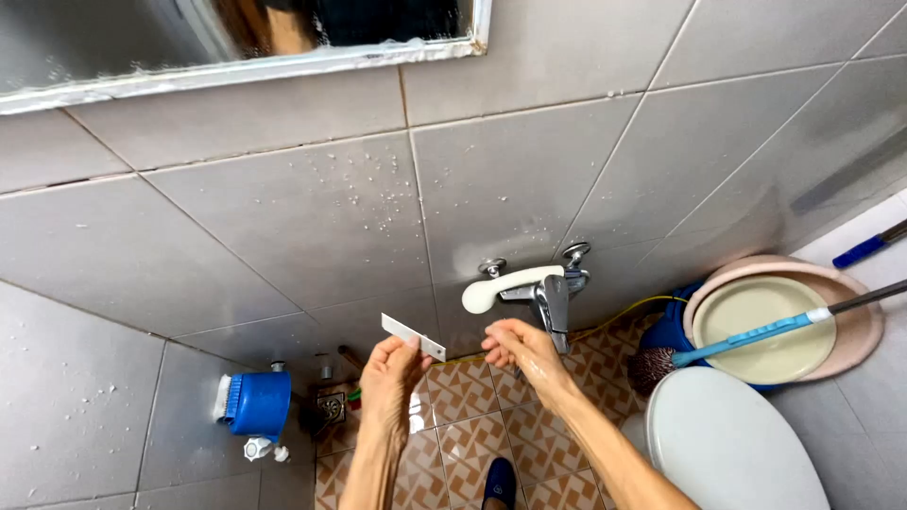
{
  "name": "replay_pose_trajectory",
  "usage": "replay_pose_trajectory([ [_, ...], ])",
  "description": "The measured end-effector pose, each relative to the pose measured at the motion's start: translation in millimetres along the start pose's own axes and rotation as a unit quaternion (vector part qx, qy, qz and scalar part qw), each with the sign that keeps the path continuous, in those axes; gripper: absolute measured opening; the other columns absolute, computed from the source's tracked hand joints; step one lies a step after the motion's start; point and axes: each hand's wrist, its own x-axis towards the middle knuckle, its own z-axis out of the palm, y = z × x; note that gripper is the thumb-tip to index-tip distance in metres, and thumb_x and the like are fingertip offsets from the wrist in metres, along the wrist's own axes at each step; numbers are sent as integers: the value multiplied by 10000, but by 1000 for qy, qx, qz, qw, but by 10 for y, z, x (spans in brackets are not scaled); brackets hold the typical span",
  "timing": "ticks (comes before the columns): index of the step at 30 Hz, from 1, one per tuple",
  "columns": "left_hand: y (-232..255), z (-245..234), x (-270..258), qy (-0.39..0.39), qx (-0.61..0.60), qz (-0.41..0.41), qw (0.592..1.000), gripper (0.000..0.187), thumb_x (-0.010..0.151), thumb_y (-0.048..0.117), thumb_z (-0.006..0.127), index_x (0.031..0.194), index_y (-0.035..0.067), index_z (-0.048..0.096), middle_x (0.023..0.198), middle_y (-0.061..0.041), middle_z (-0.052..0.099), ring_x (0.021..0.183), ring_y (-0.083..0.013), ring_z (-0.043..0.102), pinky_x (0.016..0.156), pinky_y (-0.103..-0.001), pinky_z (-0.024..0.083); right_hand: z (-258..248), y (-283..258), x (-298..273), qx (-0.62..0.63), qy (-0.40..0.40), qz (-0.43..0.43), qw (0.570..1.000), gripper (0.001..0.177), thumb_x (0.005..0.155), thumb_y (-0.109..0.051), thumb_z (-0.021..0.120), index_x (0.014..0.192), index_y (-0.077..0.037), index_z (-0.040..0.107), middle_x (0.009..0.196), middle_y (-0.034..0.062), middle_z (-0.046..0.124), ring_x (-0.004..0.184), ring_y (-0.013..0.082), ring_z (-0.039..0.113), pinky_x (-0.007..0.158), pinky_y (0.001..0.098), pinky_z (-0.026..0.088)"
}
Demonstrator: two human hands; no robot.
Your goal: Cleaning a bathroom mirror using a brush and water.
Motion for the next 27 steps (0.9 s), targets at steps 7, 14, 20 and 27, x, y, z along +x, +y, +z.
replay_pose_trajectory([
  [7,-861,344,193,10,-23,-61,998,245,866,136,787,1017,55,612,811,-22,658,731,-128,689,716,-281,619,-430,505,-531,41,99,72,992,337,980,-283,596,1149,-10,700,960,92,747,746,139,678,672,279,531],
  [14,-1180,1221,574,-124,160,-36,979,195,872,170,795,956,8,727,742,-9,680,640,-96,628,598,-233,514,-793,578,-744,62,199,91,974,370,960,-294,624,1180,-7,700,932,92,741,701,138,658,631,282,517],
  [20,-1264,1539,774,-135,282,-15,950,200,848,182,828,894,12,734,719,-20,698,586,-88,598,545,-231,497,-998,719,-831,69,211,88,971,395,958,-314,621,1175,5,704,910,95,745,682,137,654,615,281,513],
  [27,-1199,1706,755,-118,295,-11,948,178,842,159,823,843,1,740,708,-21,698,573,-85,594,529,-240,513,-1118,796,-805,59,210,122,968,370,952,-313,629,1156,-17,716,904,86,744,688,133,658,626,284,518],
])
